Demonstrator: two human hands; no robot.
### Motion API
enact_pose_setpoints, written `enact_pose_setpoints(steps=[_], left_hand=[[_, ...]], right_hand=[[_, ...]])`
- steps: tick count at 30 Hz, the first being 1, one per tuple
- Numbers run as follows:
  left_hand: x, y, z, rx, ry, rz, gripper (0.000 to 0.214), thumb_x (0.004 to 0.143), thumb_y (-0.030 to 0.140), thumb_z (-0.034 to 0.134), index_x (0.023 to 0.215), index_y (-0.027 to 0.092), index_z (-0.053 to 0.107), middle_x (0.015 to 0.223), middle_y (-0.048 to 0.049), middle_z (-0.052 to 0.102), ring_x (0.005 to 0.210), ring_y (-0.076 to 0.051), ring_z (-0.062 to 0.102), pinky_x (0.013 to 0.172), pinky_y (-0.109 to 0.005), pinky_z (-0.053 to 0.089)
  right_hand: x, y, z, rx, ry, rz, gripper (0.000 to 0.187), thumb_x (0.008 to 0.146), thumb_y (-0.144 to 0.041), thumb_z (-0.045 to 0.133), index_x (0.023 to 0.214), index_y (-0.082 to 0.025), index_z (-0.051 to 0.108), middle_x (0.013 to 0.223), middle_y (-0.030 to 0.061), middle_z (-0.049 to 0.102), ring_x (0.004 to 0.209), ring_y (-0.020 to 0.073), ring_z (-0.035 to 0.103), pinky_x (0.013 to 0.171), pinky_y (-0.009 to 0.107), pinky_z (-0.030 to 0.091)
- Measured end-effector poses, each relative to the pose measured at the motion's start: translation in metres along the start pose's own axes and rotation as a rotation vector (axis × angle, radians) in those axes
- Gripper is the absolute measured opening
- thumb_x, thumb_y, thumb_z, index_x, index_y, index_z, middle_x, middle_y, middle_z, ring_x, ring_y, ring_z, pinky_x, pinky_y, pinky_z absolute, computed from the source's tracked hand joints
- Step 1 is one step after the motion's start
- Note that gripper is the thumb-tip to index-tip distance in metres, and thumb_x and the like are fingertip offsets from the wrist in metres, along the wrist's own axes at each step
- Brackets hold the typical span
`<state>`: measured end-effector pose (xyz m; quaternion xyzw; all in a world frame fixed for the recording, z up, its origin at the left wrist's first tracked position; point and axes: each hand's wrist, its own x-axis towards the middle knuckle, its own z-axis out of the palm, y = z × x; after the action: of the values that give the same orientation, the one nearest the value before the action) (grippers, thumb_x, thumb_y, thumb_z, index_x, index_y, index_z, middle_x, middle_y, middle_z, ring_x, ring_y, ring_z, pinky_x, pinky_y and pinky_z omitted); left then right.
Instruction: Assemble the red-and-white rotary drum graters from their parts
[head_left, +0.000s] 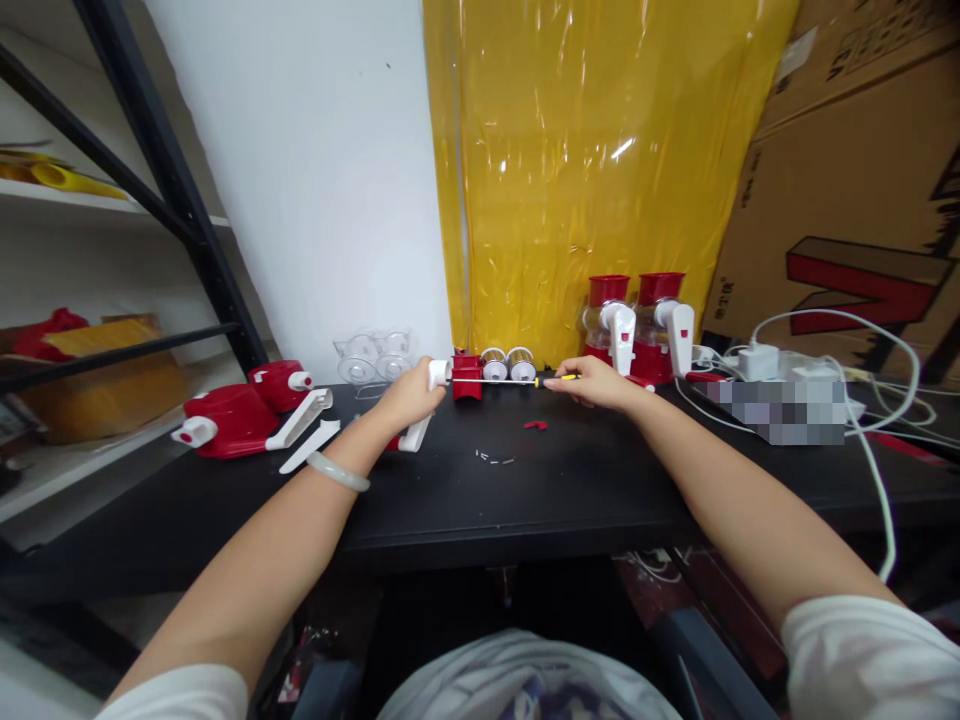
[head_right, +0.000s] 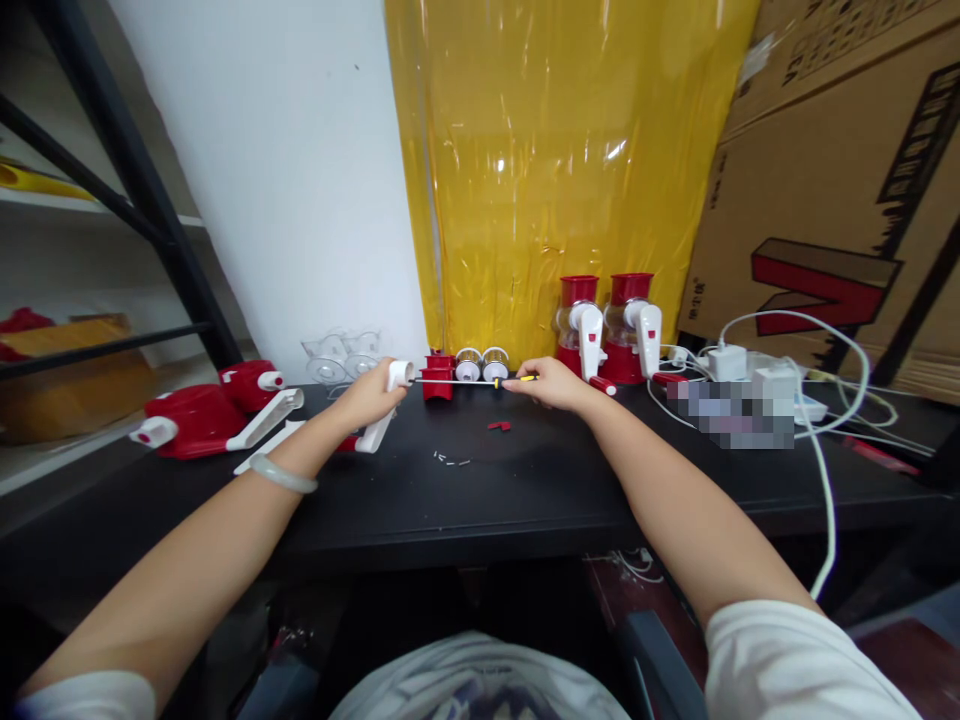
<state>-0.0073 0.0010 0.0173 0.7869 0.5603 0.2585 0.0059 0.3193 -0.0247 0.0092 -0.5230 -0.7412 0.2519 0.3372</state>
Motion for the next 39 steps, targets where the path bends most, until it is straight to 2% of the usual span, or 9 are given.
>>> enact_pose_setpoints(steps=[9,18,25,29,34,39], left_hand=[[-0.001,0.001,0.001,0.048,0.009,0.023,0.034,0.080,0.029,0.048,0.112,0.017,0.048,0.088,-0.0098,0.067,0.081,-0.027,0.066,0.069,-0.033,0.046],[-0.001,0.001,0.001,0.081,0.014,0.054,0.033,0.080,0.029,0.048,0.110,0.017,0.048,0.090,-0.0114,0.067,0.085,-0.029,0.065,0.069,-0.034,0.045],[-0.001,0.001,0.000,0.088,0.015,0.057,0.032,0.080,0.030,0.048,0.109,0.016,0.048,0.090,-0.0113,0.066,0.084,-0.028,0.065,0.068,-0.033,0.045],[0.003,-0.001,-0.001,0.101,0.014,0.009,0.032,0.079,0.033,0.049,0.107,0.016,0.049,0.094,-0.0122,0.067,0.088,-0.028,0.065,0.069,-0.032,0.046],[0.005,-0.003,-0.003,0.138,-0.067,-0.066,0.033,0.077,0.033,0.051,0.104,0.015,0.052,0.096,-0.0137,0.068,0.088,-0.027,0.066,0.070,-0.031,0.047],[0.002,-0.001,-0.006,0.209,-0.246,-0.090,0.029,0.074,0.035,0.053,0.093,0.014,0.060,0.096,-0.0146,0.070,0.087,-0.026,0.068,0.067,-0.029,0.048]], right_hand=[[0.000,0.002,0.002,0.143,-0.068,0.035,0.048,0.066,-0.063,0.069,0.069,-0.018,0.054,0.047,-0.0051,0.048,0.037,0.0066,0.040,0.036,0.021,0.028],[0.002,0.007,0.002,0.264,-0.141,0.084,0.048,0.067,-0.062,0.070,0.070,-0.016,0.057,0.047,-0.0059,0.044,0.037,0.0043,0.034,0.035,0.019,0.024],[0.003,0.007,0.004,0.206,-0.104,0.077,0.047,0.067,-0.062,0.071,0.069,-0.017,0.057,0.047,-0.0052,0.047,0.036,0.0050,0.038,0.034,0.019,0.028],[0.004,0.006,0.005,0.131,-0.070,0.053,0.048,0.067,-0.062,0.070,0.072,-0.017,0.056,0.048,-0.0052,0.049,0.037,0.0057,0.043,0.035,0.019,0.033],[0.008,0.016,-0.003,0.035,-0.044,0.062,0.049,0.065,-0.064,0.070,0.073,-0.017,0.056,0.049,-0.0040,0.051,0.040,0.0076,0.047,0.038,0.020,0.037],[0.012,0.032,-0.007,-0.031,-0.050,0.057,0.048,0.063,-0.062,0.072,0.074,-0.017,0.058,0.053,-0.0031,0.052,0.048,0.0096,0.051,0.045,0.022,0.044]])
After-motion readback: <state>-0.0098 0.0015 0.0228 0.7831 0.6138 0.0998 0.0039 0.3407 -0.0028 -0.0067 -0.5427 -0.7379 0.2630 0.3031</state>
